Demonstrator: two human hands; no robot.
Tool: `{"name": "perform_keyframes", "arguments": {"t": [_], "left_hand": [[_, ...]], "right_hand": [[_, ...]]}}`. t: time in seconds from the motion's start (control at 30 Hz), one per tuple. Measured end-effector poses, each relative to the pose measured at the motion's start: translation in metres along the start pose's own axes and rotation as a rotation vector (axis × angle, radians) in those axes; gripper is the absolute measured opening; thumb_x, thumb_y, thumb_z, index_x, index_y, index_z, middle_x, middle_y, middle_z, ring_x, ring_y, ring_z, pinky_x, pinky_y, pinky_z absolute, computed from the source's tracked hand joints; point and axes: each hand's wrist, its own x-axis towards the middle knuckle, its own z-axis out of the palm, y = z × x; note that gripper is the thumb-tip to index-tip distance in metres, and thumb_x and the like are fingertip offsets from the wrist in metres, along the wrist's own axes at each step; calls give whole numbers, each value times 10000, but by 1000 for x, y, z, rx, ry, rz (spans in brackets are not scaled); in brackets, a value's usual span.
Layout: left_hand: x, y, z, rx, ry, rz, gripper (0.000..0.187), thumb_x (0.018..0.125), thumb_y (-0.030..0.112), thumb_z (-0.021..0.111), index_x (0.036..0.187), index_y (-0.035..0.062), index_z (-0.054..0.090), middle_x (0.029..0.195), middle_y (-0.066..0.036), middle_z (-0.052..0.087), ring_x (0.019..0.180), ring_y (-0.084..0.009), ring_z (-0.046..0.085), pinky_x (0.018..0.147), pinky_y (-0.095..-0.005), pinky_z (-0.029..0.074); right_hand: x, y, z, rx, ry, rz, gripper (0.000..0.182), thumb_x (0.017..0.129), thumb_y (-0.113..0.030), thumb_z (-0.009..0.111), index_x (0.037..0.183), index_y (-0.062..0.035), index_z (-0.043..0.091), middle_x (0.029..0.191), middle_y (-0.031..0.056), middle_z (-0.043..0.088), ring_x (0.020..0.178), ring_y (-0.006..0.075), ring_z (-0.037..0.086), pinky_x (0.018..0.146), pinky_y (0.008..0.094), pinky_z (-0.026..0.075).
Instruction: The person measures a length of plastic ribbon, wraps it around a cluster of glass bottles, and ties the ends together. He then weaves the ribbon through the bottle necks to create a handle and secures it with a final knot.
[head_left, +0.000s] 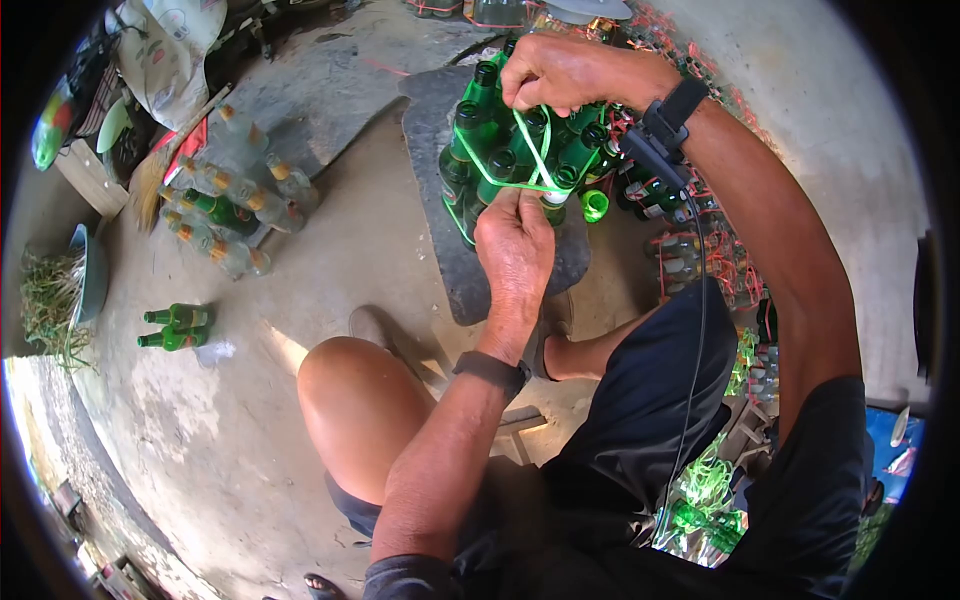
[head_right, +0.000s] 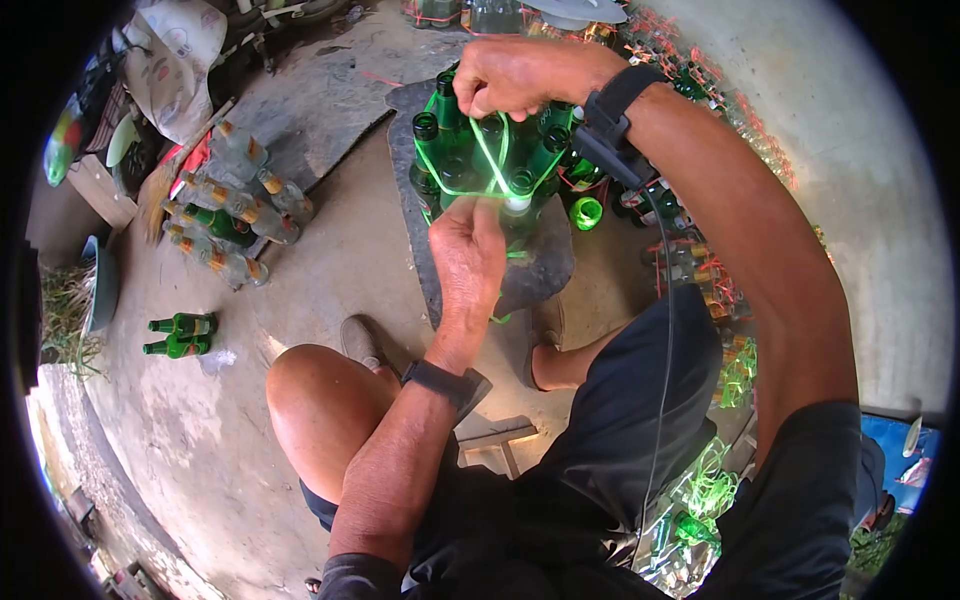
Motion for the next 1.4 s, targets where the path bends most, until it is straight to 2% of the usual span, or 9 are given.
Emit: {"name": "perform_keyframes", "arguments": {"t": [0.07,0.37,0.47,0.87,0.97,1.07,1.13,1.17,1.4], "left_hand": [[-1,4,-1,-40,-12,-29,255,990,150,588,884,-55,694,669,31,535,637,-54,439,558,-283,396],[-4,9,-16,-11,15,-110,245,949,131,579,840,-59,688,644,32,511,613,-58,430,538,-277,359],[-6,19,-24,26,23,-96,234,946,113,557,848,-54,690,610,-130,567,563,-152,548,579,-346,468],[-21,35,-45,7,-4,-151,234,931,112,583,852,-66,712,607,-72,592,581,-99,517,561,-313,448],[-21,42,-48,17,-16,-207,234,929,114,586,849,-66,712,607,-75,590,583,-98,513,560,-318,448],[-20,37,-48,39,-13,-136,238,928,116,584,847,-69,709,599,-75,583,584,-100,510,557,-322,446],[-18,39,-49,44,-25,-158,247,937,123,589,843,-72,705,594,-77,579,583,-100,508,556,-324,446],[-17,40,-49,49,-39,-177,256,946,131,595,838,-76,702,590,-78,576,583,-101,506,554,-325,445],[-16,44,-53,70,-73,-139,273,978,129,618,820,-82,687,587,-71,568,587,-94,496,551,-329,444]], "right_hand": [[2,5,4,12,7,-22,180,890,-122,674,990,4,756,751,90,722,502,150,646,466,316,497],[2,8,9,44,-96,140,239,936,-56,566,1103,0,728,605,117,678,459,157,631,450,330,503],[1,9,10,57,-100,143,268,938,-41,551,1132,-7,733,630,119,690,460,151,636,449,324,514],[-4,12,17,152,-115,122,315,934,1,513,1149,-18,742,700,122,712,469,128,637,428,297,465],[-6,19,25,131,-49,67,241,965,-20,542,1120,43,715,864,127,744,463,155,637,439,320,488],[-19,14,37,8,103,-11,250,953,-21,563,1158,52,684,982,157,745,633,243,711,617,370,563],[-30,3,53,-120,498,-289,300,943,-42,589,1227,39,642,1028,184,731,865,326,727,826,414,566],[-51,-14,54,-64,395,-77,415,916,-89,640,1313,22,592,1204,190,677,1123,357,659,967,428,530],[-77,-30,85,-45,462,-102,747,724,-101,817,1407,7,532,1455,131,495,1286,354,560,1060,426,488]]}}
